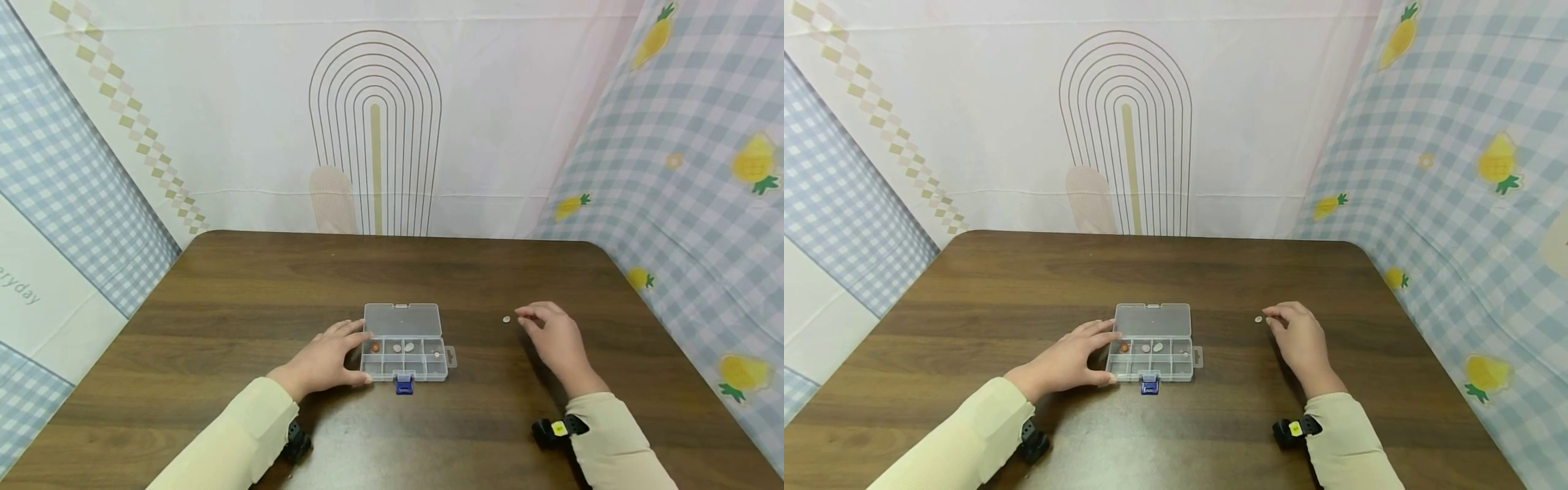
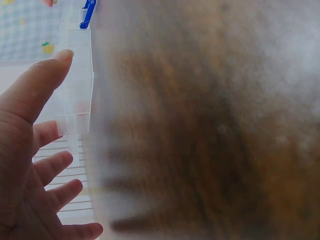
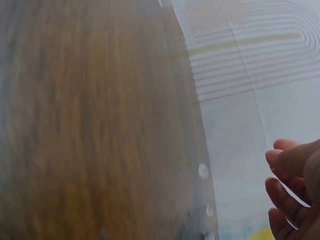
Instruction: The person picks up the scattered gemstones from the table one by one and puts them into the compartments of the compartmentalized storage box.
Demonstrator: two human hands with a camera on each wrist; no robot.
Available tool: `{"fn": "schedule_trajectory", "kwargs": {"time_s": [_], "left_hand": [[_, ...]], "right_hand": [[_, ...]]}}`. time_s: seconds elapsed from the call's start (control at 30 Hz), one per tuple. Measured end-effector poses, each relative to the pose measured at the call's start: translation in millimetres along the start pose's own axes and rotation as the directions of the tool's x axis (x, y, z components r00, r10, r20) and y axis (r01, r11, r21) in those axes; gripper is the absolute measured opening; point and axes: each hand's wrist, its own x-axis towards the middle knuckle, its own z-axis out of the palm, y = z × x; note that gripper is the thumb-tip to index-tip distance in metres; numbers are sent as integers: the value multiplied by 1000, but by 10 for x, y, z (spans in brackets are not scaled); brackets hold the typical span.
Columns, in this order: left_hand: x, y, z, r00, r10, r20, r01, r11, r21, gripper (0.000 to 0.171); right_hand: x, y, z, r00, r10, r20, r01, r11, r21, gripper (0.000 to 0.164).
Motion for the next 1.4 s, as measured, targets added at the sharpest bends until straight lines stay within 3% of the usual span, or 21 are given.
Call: {"fn": "schedule_trajectory", "kwargs": {"time_s": [0.47, 1.4], "left_hand": [[6, 1, 4, 1000, -10, 8, 10, 1000, 0, 74], [14, -4, 10, 1000, 0, -1, 0, 1000, -1, 73]], "right_hand": [[-69, -240, 155, 988, -149, -44, 148, 988, -33, 15], [-167, -691, 473, 961, -270, 57, 269, 963, 27, 13]]}}
